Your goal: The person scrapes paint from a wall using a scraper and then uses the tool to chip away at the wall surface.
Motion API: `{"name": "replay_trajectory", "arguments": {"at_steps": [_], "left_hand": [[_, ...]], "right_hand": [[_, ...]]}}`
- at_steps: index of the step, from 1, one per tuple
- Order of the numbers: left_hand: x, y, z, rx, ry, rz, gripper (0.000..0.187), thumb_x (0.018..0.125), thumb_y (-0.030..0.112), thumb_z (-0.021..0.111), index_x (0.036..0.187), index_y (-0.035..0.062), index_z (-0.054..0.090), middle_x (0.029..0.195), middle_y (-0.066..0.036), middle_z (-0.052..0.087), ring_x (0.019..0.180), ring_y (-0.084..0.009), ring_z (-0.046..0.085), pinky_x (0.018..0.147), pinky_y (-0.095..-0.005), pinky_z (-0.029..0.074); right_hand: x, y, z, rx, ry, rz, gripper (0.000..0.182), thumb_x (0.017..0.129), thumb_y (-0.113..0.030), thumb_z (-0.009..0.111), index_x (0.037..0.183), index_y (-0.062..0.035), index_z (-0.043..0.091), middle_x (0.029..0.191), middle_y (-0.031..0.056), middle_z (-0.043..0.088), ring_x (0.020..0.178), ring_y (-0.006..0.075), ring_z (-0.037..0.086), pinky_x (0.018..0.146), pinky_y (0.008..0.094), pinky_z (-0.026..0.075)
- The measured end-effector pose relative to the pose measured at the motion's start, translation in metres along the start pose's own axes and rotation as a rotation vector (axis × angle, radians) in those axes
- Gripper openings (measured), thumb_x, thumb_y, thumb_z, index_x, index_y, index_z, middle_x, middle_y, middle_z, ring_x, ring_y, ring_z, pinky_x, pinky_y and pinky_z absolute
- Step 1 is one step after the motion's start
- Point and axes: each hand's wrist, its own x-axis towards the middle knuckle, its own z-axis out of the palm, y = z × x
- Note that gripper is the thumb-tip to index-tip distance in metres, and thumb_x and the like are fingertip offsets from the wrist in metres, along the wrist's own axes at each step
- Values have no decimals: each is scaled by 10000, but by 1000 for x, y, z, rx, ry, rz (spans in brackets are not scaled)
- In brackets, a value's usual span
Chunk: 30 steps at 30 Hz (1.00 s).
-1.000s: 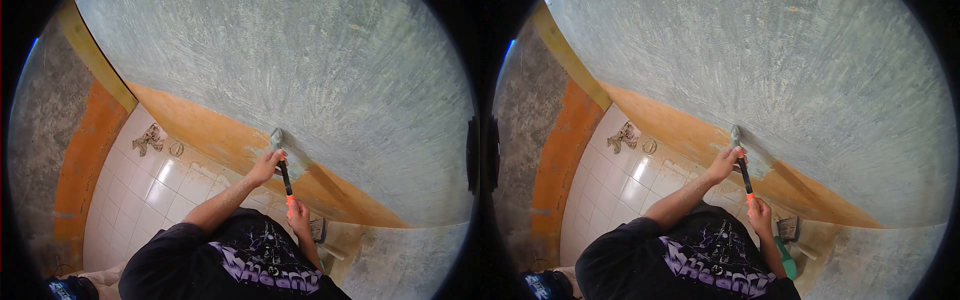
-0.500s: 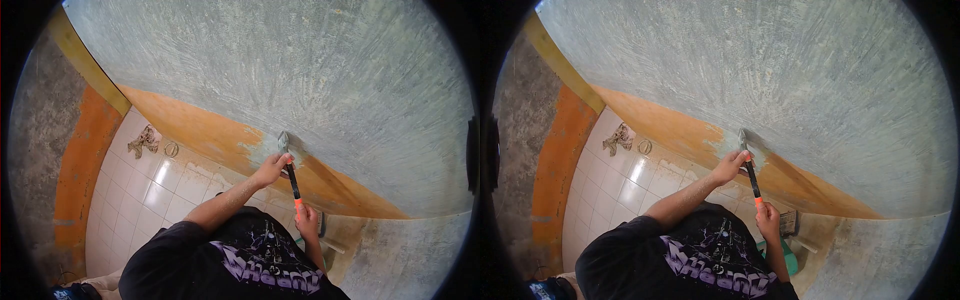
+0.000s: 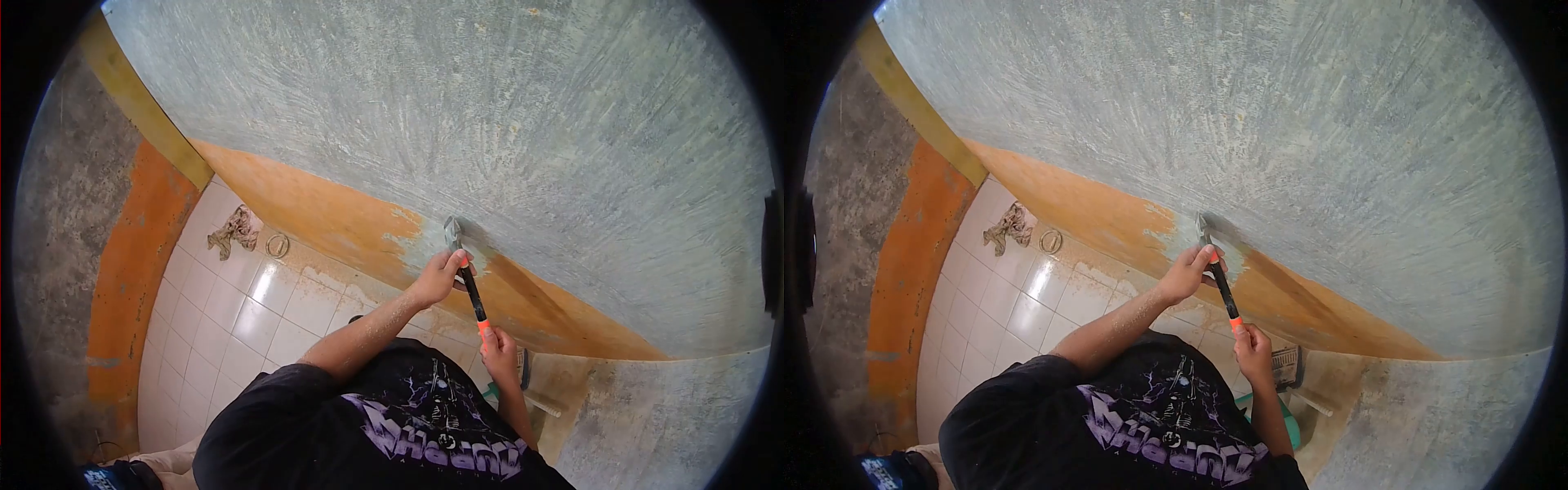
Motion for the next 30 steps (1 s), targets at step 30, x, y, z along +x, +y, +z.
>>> {"name": "replay_trajectory", "arguments": {"at_steps": [30], "left_hand": [[-7, 35, -65, 6, 309, -38, 431, 1054, 393, 358, 1091, 2, 536, 871, -101, 627, 762, -201, 663, 696, -338, 568]], "right_hand": [[34, -16, 86, -157, 9, -105, 357, 976, -332, 606, 906, 17, 636, 609, -45, 456, 531, 49, 415, 490, 234, 326]]}}
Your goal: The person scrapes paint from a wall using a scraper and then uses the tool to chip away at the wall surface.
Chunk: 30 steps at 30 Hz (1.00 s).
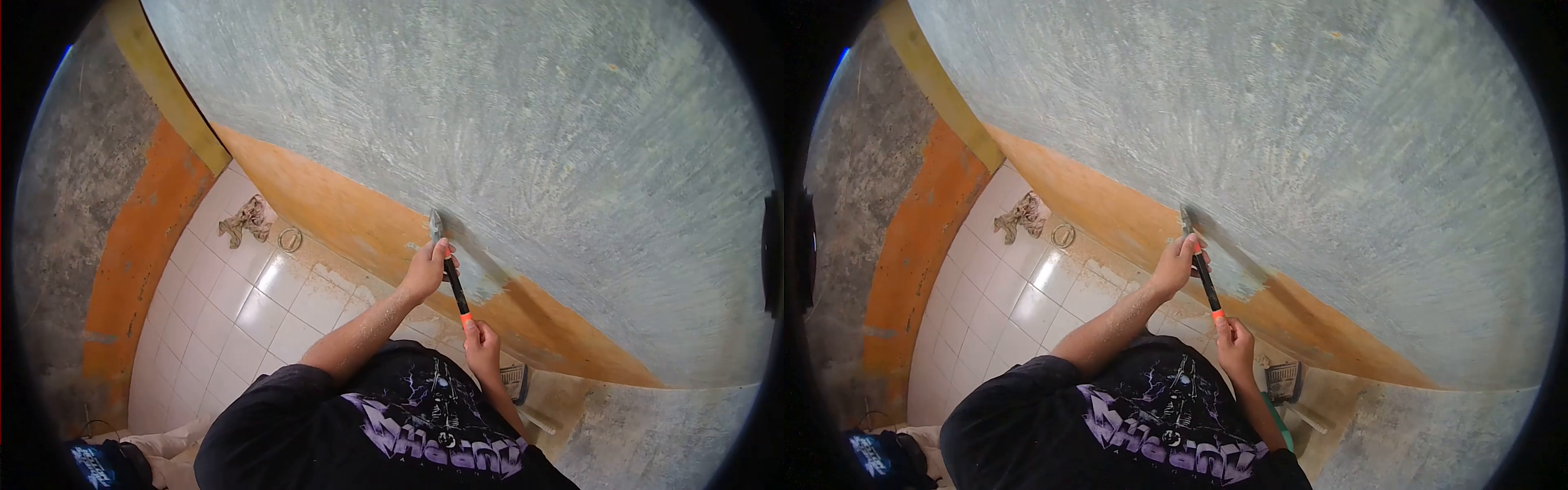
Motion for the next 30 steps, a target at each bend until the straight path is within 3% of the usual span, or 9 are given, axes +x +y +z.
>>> {"name": "replay_trajectory", "arguments": {"at_steps": [12, 17, 30], "left_hand": [[-9, -4, 13, 8, -206, -1, 434, 1040, 412, 412, 1132, 3, 524, 938, -94, 619, 856, -189, 639, 728, -354, 572], [-19, -8, 40, 19, -288, -57, 450, 1034, 423, 429, 1156, -1, 516, 956, -99, 616, 854, -188, 640, 741, -361, 573], [-16, -23, 45, -46, -165, -12, 442, 1047, 423, 387, 1173, 17, 507, 873, -86, 606, 786, -197, 650, 724, -356, 564]], "right_hand": [[-21, 9, -16, 263, -64, 121, 316, 1020, -341, 514, 892, -54, 540, 536, -34, 406, 383, 62, 359, 350, 237, 265], [-44, 11, -35, 304, -21, 170, 299, 1017, -312, 524, 917, -34, 561, 563, -29, 427, 420, 54, 389, 382, 230, 291], [-28, 29, -39, 192, -4, 90, 336, 993, -324, 577, 939, 6, 607, 610, -38, 455, 518, 41, 405, 464, 227, 309]]}}
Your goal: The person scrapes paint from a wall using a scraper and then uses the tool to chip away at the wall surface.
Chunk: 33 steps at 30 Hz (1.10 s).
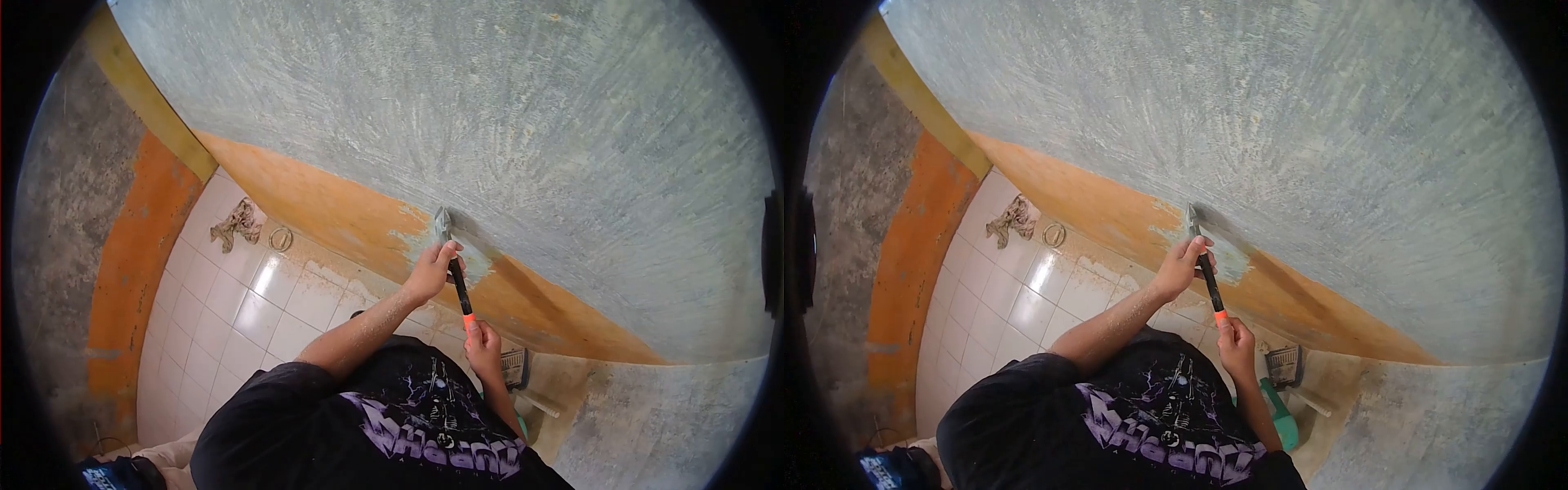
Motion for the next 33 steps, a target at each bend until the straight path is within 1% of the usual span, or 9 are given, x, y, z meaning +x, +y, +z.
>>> {"name": "replay_trajectory", "arguments": {"at_steps": [3, 6, 12, 15, 18, 20, 24, 28, 33], "left_hand": [[0, 0, -3, -4, 7, 4, 442, 1047, 417, 393, 1175, 13, 518, 874, -85, 611, 792, -195, 652, 722, -349, 564], [-2, 4, -7, 11, 16, 17, 443, 1045, 412, 402, 1176, 7, 529, 879, -85, 616, 801, -193, 656, 717, -342, 566], [3, 4, -17, 38, 33, 25, 451, 1036, 426, 418, 1181, 16, 537, 880, -81, 619, 804, -192, 658, 715, -341, 569], [1, 7, -16, 25, 19, 7, 442, 1036, 425, 418, 1181, 26, 539, 875, -78, 618, 799, -191, 659, 716, -347, 568], [3, 8, -21, 6, 27, 12, 435, 1036, 421, 419, 1178, 28, 541, 870, -76, 617, 796, -192, 661, 717, -350, 567], [5, 5, -30, 5, 61, 31, 436, 1035, 421, 423, 1176, 26, 543, 871, -77, 619, 800, -194, 664, 718, -351, 567], [0, 14, -27, -15, 0, -7, 433, 1039, 408, 422, 1187, 19, 545, 900, -97, 635, 826, -198, 668, 738, -358, 571], [-2, 18, -23, 48, -80, -18, 462, 1038, 416, 421, 1191, 0, 549, 939, -115, 648, 872, -194, 663, 745, -356, 577], [0, 20, -31, 71, -73, -18, 460, 1038, 417, 414, 1184, 1, 546, 933, -104, 647, 864, -190, 659, 745, -358, 577]], "right_hand": [[3, 9, 2, -74, 28, -55, 336, 993, -323, 577, 935, 6, 606, 605, -41, 452, 514, 45, 403, 466, 228, 309], [1, 1, 3, 1, 6, -28, 333, 994, -318, 575, 931, 7, 606, 599, -44, 449, 516, 44, 404, 469, 228, 303], [5, -8, 10, -96, 26, -61, 316, 994, -300, 576, 933, 9, 608, 607, -47, 452, 519, 37, 401, 465, 231, 303], [2, -8, 10, -4, 29, -28, 308, 994, -293, 578, 941, 8, 612, 617, -47, 457, 520, 37, 403, 465, 230, 306], [3, -11, 17, -80, 15, -39, 295, 995, -282, 577, 945, 6, 615, 623, -47, 460, 521, 36, 406, 464, 224, 304], [5, -16, 27, -56, 8, -17, 289, 995, -277, 575, 945, 5, 616, 623, -47, 458, 518, 35, 406, 463, 223, 304], [-2, -14, 26, -1, 46, -15, 289, 996, -277, 571, 939, 4, 614, 615, -46, 455, 512, 37, 410, 461, 225, 306], [-10, -12, 23, 2, 67, -9, 290, 994, -278, 573, 944, 5, 612, 611, -46, 454, 504, 37, 410, 455, 223, 305], [-9, -3, 33, -24, 99, -35, 280, 993, -265, 569, 945, 8, 607, 605, -41, 461, 497, 37, 408, 449, 221, 304]]}}
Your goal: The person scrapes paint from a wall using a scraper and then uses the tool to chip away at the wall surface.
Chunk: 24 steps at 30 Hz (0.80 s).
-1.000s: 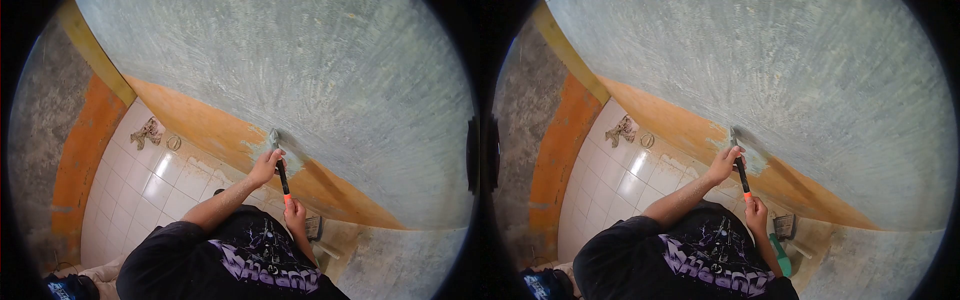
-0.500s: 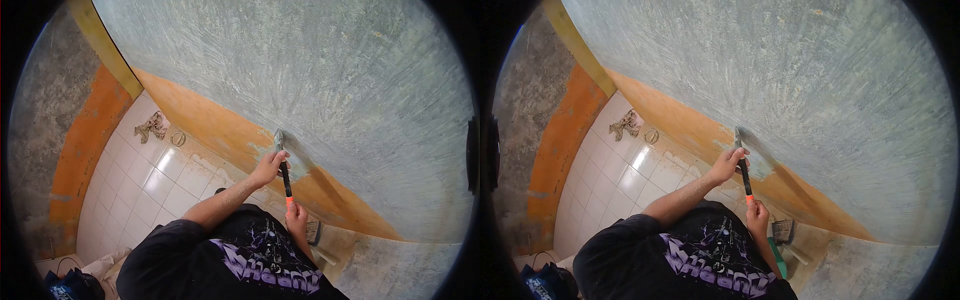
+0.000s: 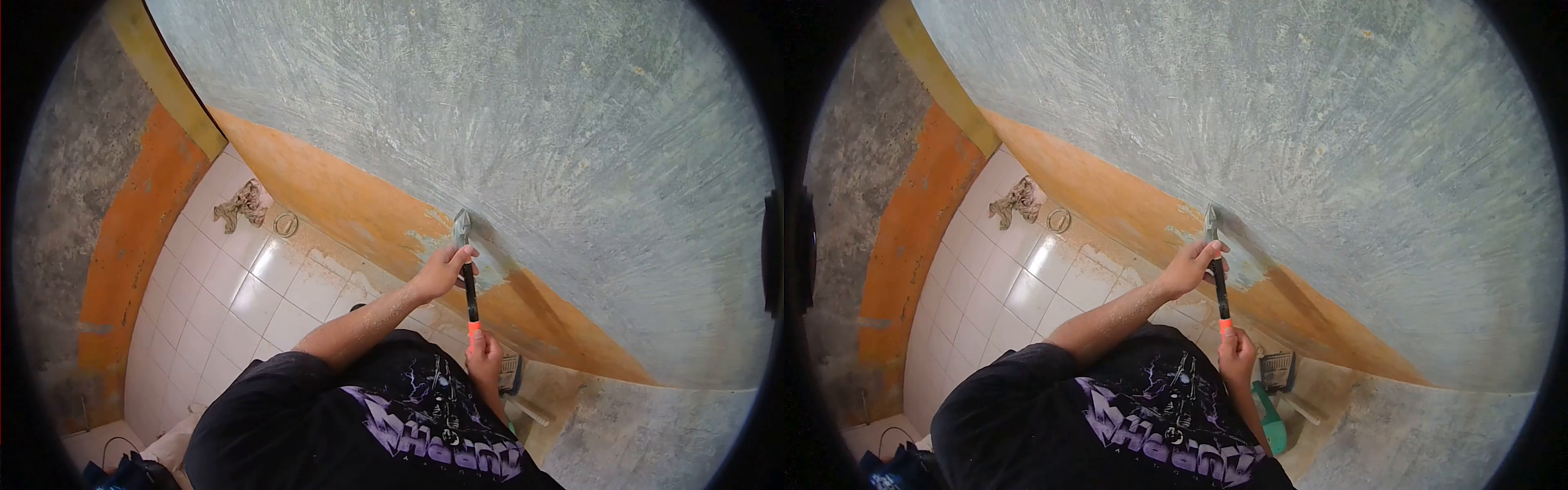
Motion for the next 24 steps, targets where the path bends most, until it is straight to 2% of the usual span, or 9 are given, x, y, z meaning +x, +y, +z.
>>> {"name": "replay_trajectory", "arguments": {"at_steps": [3, 7, 11, 14, 17, 20, 24], "left_hand": [[-2, 0, 3, -5, -38, -21, 460, 1040, 417, 409, 1190, 2, 539, 913, -97, 642, 843, -187, 658, 744, -354, 573], [2, 1, -12, -36, -14, 14, 461, 1040, 415, 410, 1194, -3, 529, 905, -100, 635, 834, -192, 659, 752, -361, 573], [-3, 10, -16, -94, -29, -36, 463, 1036, 420, 423, 1198, -2, 522, 935, -113, 635, 862, -203, 660, 764, -375, 576], [1, 4, -17, -45, -98, -37, 465, 1036, 419, 424, 1202, -4, 526, 954, -119, 631, 898, -206, 653, 770, -375, 578], [0, 10, -25, -52, -85, -21, 464, 1035, 418, 424, 1201, -2, 532, 977, -117, 629, 903, -199, 647, 771, -370, 578], [-1, 9, -32, -47, -57, -12, 455, 1033, 426, 424, 1195, 16, 534, 987, -113, 623, 900, -194, 644, 771, -366, 578], [-1, 11, -23, -36, -130, -46, 452, 1034, 433, 418, 1190, 23, 527, 955, -105, 615, 886, -187, 642, 759, -363, 578]], "right_hand": [[-8, -11, -5, 72, 21, 56, 272, 993, -259, 566, 950, 7, 610, 605, -37, 466, 499, 40, 414, 450, 229, 313], [-1, -19, 13, -69, -10, 9, 277, 990, -269, 573, 956, 2, 622, 606, -43, 473, 511, 34, 416, 463, 225, 318], [-2, -16, 15, -2, 12, 0, 302, 988, -292, 584, 937, 2, 629, 608, -44, 473, 518, 37, 423, 466, 225, 320], [-6, -15, 6, -65, 29, -8, 282, 1001, -285, 554, 924, -17, 594, 584, -37, 458, 458, 46, 407, 416, 232, 306], [-4, -23, 21, -107, 16, -21, 308, 983, -299, 595, 936, 3, 633, 614, -45, 472, 529, 37, 417, 474, 229, 316], [-6, -27, 28, -99, 48, -26, 307, 981, -296, 600, 938, 7, 634, 615, -48, 471, 536, 34, 417, 480, 229, 317], [-11, -30, 24, -65, 69, 1, 291, 979, -277, 602, 932, 8, 634, 617, -51, 475, 537, 37, 423, 481, 228, 323]]}}
